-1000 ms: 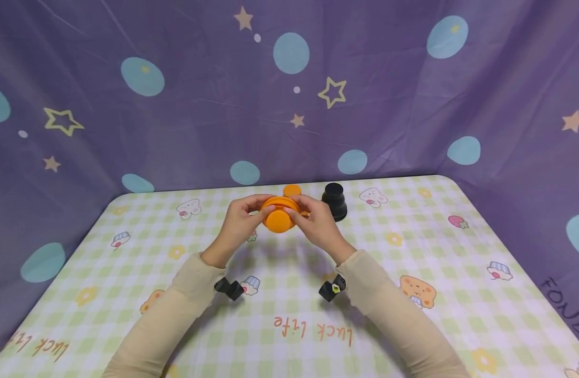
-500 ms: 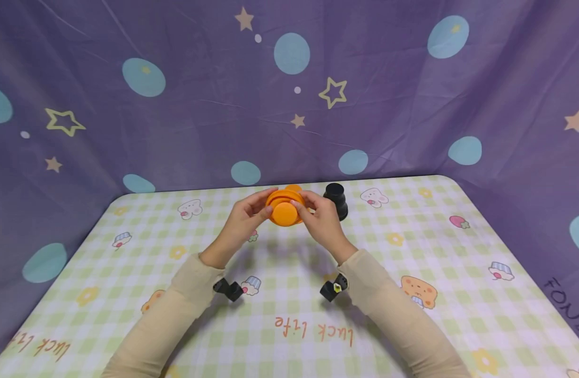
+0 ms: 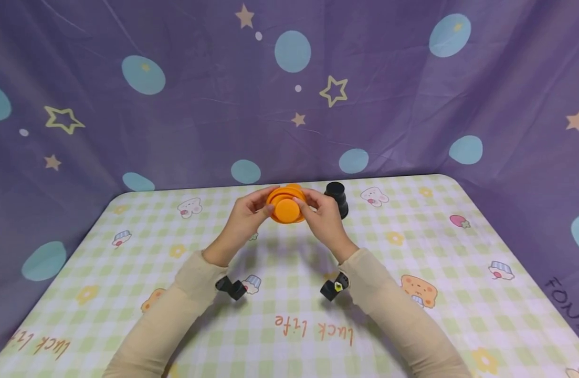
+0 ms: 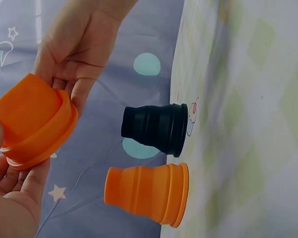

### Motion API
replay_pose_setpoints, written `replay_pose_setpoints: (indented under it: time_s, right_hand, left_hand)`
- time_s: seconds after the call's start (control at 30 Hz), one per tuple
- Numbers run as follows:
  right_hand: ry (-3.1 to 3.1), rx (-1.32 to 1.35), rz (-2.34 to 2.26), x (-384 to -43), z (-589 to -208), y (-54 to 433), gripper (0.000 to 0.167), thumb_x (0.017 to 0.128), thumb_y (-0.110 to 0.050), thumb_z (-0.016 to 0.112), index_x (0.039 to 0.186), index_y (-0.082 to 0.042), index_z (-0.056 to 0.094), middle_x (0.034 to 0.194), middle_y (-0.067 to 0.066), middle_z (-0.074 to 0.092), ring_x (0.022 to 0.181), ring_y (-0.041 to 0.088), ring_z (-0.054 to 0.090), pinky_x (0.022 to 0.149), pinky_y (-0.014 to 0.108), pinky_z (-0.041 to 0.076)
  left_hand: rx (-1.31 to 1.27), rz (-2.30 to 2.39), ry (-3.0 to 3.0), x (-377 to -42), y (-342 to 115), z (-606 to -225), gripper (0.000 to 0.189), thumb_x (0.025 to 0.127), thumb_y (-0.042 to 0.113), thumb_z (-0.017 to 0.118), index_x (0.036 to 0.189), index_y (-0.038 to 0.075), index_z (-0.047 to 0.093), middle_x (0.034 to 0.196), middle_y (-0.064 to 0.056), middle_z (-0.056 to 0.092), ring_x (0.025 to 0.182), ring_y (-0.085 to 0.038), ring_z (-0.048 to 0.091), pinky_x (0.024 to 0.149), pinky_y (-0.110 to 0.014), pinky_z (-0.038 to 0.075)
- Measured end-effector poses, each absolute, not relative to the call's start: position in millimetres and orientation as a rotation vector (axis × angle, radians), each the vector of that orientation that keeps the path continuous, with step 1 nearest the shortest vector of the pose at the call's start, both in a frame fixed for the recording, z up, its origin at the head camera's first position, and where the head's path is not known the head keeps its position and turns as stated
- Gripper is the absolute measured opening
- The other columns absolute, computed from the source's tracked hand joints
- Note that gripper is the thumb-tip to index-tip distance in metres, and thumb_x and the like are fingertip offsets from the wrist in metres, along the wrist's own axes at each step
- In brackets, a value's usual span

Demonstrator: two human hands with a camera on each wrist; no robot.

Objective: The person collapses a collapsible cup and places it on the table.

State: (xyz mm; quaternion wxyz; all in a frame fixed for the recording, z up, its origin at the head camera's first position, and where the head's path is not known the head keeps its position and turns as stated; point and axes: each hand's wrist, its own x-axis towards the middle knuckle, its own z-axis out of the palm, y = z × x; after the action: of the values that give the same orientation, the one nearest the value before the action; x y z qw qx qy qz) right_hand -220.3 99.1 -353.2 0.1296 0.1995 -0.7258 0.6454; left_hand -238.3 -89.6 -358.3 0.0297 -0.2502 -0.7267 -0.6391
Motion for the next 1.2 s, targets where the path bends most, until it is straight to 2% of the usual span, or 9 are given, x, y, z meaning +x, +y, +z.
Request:
replay_pose_setpoints:
  time_s: [0.13, 0.23, 0.33, 0.5, 0.63, 0.77, 0.9, 1.2]
  right_hand:
    - [-2.129, 0.57, 1.89, -218, -350, 99, 0.023, 0.091, 0.002, 0.057, 0.111, 0.014, 0.061, 0.084, 0.022, 0.066, 0.046, 0.008, 0.046, 0.04, 0.016, 0.04]
    - [-2.1, 0.586, 1.927, -225, -360, 100, 0.023, 0.091, 0.003, 0.057, 0.112, 0.014, 0.06, 0.089, 0.027, 0.065, 0.058, 0.004, 0.056, 0.052, 0.015, 0.05]
    - [-2.069, 0.612, 1.96, -231, -367, 100, 0.024, 0.091, 0.002, 0.058, 0.113, 0.013, 0.06, 0.094, 0.03, 0.065, 0.072, 0.005, 0.063, 0.068, 0.02, 0.055]
    - [-2.116, 0.648, 1.972, -233, -370, 103, 0.028, 0.094, -0.009, 0.058, 0.115, 0.009, 0.061, 0.095, 0.021, 0.067, 0.077, 0.009, 0.065, 0.072, 0.024, 0.056]
    - [-2.204, 0.652, 2.033, -234, -369, 106, 0.032, 0.095, -0.018, 0.059, 0.116, 0.006, 0.061, 0.099, 0.013, 0.067, 0.083, 0.011, 0.065, 0.076, 0.026, 0.055]
    - [-2.322, 0.676, 2.0, -235, -367, 107, 0.033, 0.091, -0.022, 0.064, 0.114, 0.001, 0.061, 0.102, 0.012, 0.066, 0.085, 0.015, 0.065, 0.076, 0.025, 0.055]
    - [-2.4, 0.736, 1.941, -233, -364, 105, 0.031, 0.088, -0.018, 0.069, 0.113, -0.002, 0.062, 0.103, 0.012, 0.066, 0.084, 0.019, 0.066, 0.073, 0.027, 0.055]
    - [-2.367, 0.733, 1.963, -232, -363, 104, 0.03, 0.085, -0.008, 0.07, 0.111, 0.005, 0.063, 0.102, 0.017, 0.067, 0.079, 0.015, 0.065, 0.07, 0.025, 0.055]
  left_hand:
    - [-0.756, -1.946, -2.258, -239, -89, -357, 0.04, 0.09, 0.01, 0.061, 0.129, -0.001, 0.056, 0.114, -0.02, 0.064, 0.094, -0.019, 0.063, 0.078, -0.029, 0.055]
    - [-0.735, -1.932, -2.266, -239, -89, -358, 0.039, 0.09, 0.009, 0.061, 0.127, -0.002, 0.057, 0.114, -0.02, 0.064, 0.093, -0.018, 0.062, 0.079, -0.027, 0.054]
    - [-0.705, -1.92, -2.272, -240, -89, -358, 0.037, 0.09, 0.009, 0.062, 0.124, -0.003, 0.059, 0.114, -0.02, 0.064, 0.092, -0.018, 0.061, 0.079, -0.025, 0.053]
    - [-0.676, -1.923, -2.259, -239, -90, -358, 0.034, 0.091, 0.009, 0.06, 0.123, -0.004, 0.06, 0.113, -0.021, 0.065, 0.091, -0.018, 0.061, 0.08, -0.025, 0.053]
    - [-0.613, -1.967, -2.245, -240, -92, -360, 0.031, 0.091, 0.007, 0.062, 0.119, -0.004, 0.061, 0.11, -0.021, 0.066, 0.088, -0.014, 0.063, 0.077, -0.023, 0.053]
    - [-0.619, -2.0, -2.242, -240, -93, -362, 0.028, 0.09, 0.004, 0.062, 0.115, -0.006, 0.062, 0.108, -0.022, 0.066, 0.086, -0.013, 0.064, 0.076, -0.023, 0.054]
    - [-0.712, -1.997, -2.251, -238, -93, -361, 0.029, 0.089, 0.004, 0.062, 0.116, -0.007, 0.062, 0.112, -0.022, 0.065, 0.091, -0.016, 0.065, 0.079, -0.026, 0.054]
    - [-0.694, -2.03, -2.276, -238, -92, -359, 0.035, 0.089, 0.009, 0.063, 0.122, -0.003, 0.06, 0.116, -0.019, 0.064, 0.095, -0.018, 0.064, 0.08, -0.023, 0.053]
